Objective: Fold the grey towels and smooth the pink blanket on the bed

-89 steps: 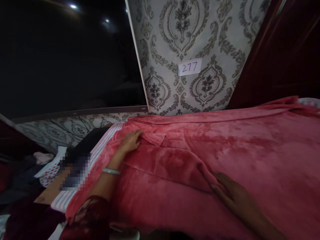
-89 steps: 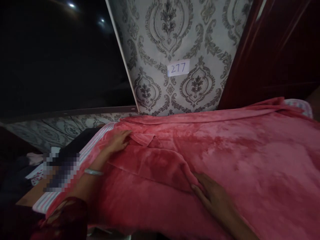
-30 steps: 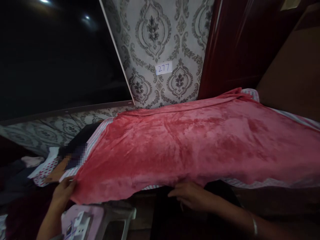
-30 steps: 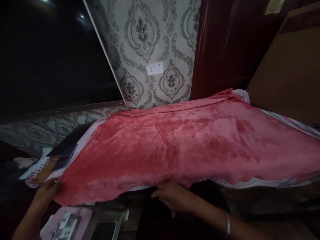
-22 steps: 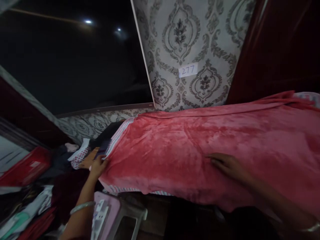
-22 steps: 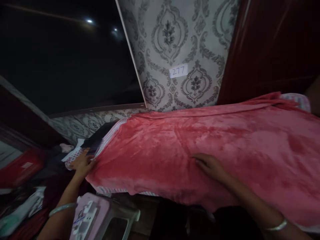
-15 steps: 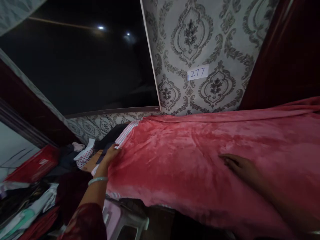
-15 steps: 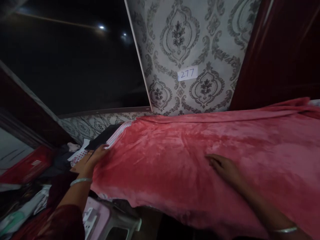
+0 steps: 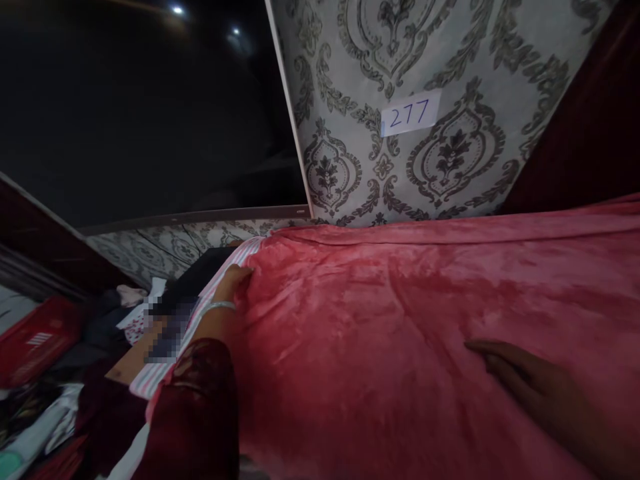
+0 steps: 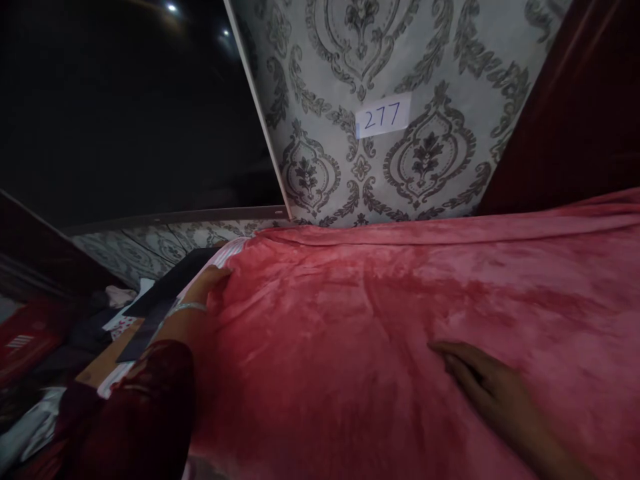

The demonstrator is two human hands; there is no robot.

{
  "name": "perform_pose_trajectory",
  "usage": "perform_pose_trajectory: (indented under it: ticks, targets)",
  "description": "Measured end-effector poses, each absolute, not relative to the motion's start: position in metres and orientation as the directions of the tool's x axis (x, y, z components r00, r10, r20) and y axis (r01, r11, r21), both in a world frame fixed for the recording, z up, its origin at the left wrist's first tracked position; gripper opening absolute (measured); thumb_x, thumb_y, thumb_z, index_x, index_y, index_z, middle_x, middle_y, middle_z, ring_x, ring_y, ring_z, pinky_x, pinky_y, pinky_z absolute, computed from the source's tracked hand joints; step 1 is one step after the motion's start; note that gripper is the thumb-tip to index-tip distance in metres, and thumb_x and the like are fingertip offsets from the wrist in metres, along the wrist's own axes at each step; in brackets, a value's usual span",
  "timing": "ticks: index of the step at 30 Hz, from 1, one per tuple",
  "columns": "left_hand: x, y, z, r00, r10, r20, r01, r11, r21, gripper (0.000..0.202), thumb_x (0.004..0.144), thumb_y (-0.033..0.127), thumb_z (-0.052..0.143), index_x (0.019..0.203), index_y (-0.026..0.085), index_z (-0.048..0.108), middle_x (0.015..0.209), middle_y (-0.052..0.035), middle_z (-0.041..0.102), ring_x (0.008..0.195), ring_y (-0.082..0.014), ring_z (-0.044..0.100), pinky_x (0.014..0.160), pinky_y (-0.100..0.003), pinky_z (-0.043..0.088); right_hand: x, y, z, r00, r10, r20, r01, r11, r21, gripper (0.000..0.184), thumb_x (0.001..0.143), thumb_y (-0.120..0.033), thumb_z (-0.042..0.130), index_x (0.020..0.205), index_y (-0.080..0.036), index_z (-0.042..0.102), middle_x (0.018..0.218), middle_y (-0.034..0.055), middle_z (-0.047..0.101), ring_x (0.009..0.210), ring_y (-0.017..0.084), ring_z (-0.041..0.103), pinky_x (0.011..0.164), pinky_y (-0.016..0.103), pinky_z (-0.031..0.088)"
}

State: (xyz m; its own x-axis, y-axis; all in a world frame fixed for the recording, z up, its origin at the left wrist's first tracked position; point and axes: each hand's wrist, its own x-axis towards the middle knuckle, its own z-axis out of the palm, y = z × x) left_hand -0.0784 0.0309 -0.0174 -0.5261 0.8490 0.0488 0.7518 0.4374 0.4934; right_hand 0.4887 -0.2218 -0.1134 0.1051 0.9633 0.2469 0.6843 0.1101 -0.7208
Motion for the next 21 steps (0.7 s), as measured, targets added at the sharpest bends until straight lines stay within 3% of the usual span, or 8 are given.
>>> perform_pose_trajectory:
  ticks: [5, 7, 14, 21]
  targets:
    - [-0.075, 0.039, -0.022, -0.573, 0.784, 0.238, 0.792, 0.455, 0.407, 0.036, 0.089, 0.032, 0.053, 0.116, 0.011, 0.06, 0.105, -0.0217, 0.071, 0.104, -0.0346, 0.067, 0.082, -0.042, 0.052, 0.492, -0.222, -0.119, 0.111, 0.965, 0.237, 0.687, 0.098, -0.72, 0.032, 0.086, -0.047, 0.05, 0.098, -0.034, 0.076, 0.103, 0.0045, 0.077, 0.097, 0.03, 0.073, 0.091, 0.048, 0.061]
    - [-0.072, 0.035, -0.03, -0.57, 0.773, 0.277, 0.804, 0.456, 0.381, 0.037, 0.092, 0.031, 0.048, 0.121, 0.01, 0.056, 0.112, -0.0251, 0.069, 0.109, -0.0361, 0.066, 0.087, -0.045, 0.051, 0.493, -0.223, -0.119, 0.114, 0.965, 0.236, 0.696, 0.092, -0.712, 0.031, 0.086, -0.048, 0.05, 0.099, -0.035, 0.076, 0.104, 0.0037, 0.077, 0.097, 0.03, 0.073, 0.091, 0.049, 0.061]
    - [-0.067, 0.031, -0.044, -0.544, 0.8, 0.252, 0.824, 0.453, 0.34, 0.036, 0.091, 0.031, 0.049, 0.119, 0.009, 0.057, 0.113, -0.0269, 0.069, 0.11, -0.0376, 0.066, 0.089, -0.047, 0.049, 0.495, -0.226, -0.122, 0.086, 0.962, 0.258, 0.712, 0.122, -0.691, 0.034, 0.089, -0.048, 0.047, 0.1, -0.034, 0.076, 0.105, 0.0043, 0.077, 0.097, 0.031, 0.073, 0.092, 0.051, 0.061]
    - [-0.07, 0.035, -0.02, -0.486, 0.853, 0.191, 0.841, 0.397, 0.368, 0.037, 0.085, 0.041, 0.059, 0.106, 0.011, 0.064, 0.104, -0.0202, 0.073, 0.104, -0.0329, 0.068, 0.08, -0.036, 0.051, 0.491, -0.222, -0.117, 0.058, 0.954, 0.295, 0.7, 0.172, -0.693, 0.035, 0.088, -0.048, 0.049, 0.098, -0.03, 0.077, 0.103, 0.0039, 0.078, 0.095, 0.03, 0.074, 0.087, 0.048, 0.063]
